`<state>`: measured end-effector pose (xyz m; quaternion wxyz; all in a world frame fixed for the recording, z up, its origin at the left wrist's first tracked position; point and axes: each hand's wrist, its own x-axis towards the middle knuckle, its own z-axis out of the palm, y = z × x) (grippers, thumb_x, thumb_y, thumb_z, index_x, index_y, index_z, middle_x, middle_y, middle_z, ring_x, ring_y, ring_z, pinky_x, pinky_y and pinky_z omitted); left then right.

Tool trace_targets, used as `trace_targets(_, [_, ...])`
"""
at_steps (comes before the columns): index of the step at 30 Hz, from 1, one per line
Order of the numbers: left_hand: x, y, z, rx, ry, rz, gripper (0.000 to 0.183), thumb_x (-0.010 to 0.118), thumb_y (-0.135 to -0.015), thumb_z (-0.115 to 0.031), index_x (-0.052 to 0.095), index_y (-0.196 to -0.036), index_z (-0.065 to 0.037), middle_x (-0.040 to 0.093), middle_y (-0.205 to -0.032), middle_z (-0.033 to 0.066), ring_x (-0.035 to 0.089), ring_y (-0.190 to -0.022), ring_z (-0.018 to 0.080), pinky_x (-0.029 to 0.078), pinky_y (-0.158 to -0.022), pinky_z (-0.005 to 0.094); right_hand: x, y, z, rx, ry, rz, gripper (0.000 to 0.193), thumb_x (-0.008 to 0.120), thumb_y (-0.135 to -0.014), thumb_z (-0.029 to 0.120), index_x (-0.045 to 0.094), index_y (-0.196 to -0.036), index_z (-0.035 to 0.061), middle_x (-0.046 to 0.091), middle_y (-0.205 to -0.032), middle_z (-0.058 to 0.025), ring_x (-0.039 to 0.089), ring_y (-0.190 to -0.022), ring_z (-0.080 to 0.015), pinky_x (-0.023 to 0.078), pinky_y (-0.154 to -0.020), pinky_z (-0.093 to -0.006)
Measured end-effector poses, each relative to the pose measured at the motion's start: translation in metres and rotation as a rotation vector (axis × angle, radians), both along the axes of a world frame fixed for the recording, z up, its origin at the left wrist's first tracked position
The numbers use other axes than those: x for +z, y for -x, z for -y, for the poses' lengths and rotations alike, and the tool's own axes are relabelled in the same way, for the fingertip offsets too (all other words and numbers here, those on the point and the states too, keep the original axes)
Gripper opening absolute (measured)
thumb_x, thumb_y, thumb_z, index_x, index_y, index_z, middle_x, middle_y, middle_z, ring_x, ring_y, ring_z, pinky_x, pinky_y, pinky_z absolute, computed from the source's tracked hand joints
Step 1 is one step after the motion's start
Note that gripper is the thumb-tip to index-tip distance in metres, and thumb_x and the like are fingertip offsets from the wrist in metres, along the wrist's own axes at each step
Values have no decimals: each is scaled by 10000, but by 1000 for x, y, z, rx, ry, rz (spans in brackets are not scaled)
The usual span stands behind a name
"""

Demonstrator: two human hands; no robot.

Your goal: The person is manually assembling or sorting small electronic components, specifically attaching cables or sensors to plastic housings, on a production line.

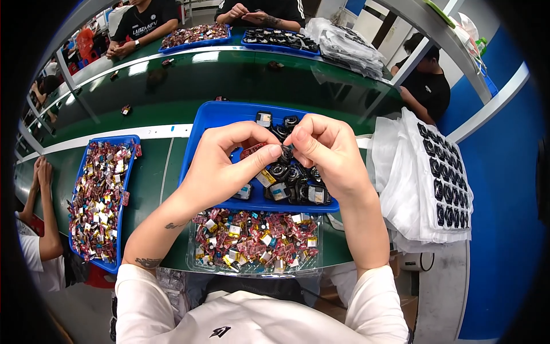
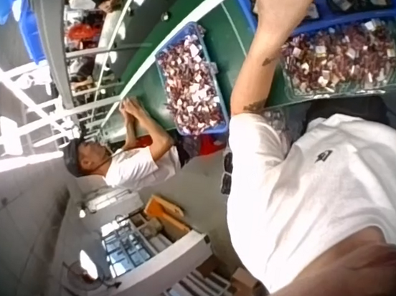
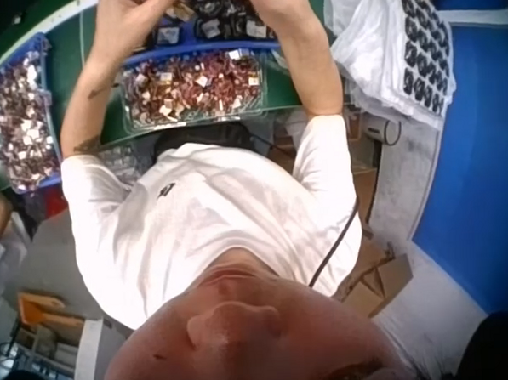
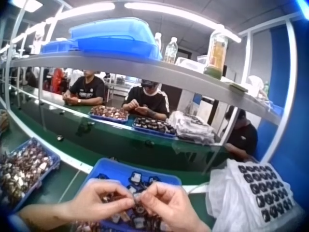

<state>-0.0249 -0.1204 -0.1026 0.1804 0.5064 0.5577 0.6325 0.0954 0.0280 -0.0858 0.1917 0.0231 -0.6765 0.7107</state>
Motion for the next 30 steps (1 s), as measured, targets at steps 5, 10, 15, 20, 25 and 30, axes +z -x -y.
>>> trace_targets(5, [0,5,1,-18,-34,-99,138,672,-840,-115,652,-878,17,616,-791,28,526,-687,64,425,-615,216,1,3,3,-45,6,18,236,640,-893,231,592,-793,22,583,-700,-1,465,-583,-43,362,-531,-190])
trace_targets(10, [13,7,8,-149,-68,-30,60,636,-847,-16,633,-874,38,577,-811,47,523,-740,88,424,-655,221,2,3,-6,-68,42,59,201,641,-892,191,596,-817,10,553,-659,15,504,-600,-47,385,-537,-188])
trace_targets(15, [20,21,14,-104,-200,22,116,669,-845,-55,651,-905,42,638,-841,47,577,-776,71,470,-695,211,-8,8,9,270,-551,98,99,674,-778,111,656,-807,17,646,-827,-73,604,-673,-129,476,-597,-273])
trace_targets(20, [24,20,17,-94,-194,-6,72,634,-851,-22,638,-899,31,584,-818,32,513,-744,72,408,-657,197,-24,17,22,428,-953,450,204,677,-774,188,655,-911,39,640,-943,-109,629,-855,-260,496,-737,-358])
trace_targets(25, [26,19,20,-98,-172,-11,65,640,-840,-1,641,-888,42,604,-839,51,544,-766,84,445,-694,217,-33,19,26,128,-1206,195,259,678,-779,209,645,-1007,92,637,-936,-118,630,-878,-275,496,-759,-383])
trace_targets(30, [26,20,20,-95,-152,-4,73,650,-837,-9,644,-889,42,608,-840,52,554,-776,85,454,-703,216,-52,30,27,10,-1379,212,322,695,-767,216,636,-1072,132,570,-1099,-88,547,-1046,-278,461,-864,-401])
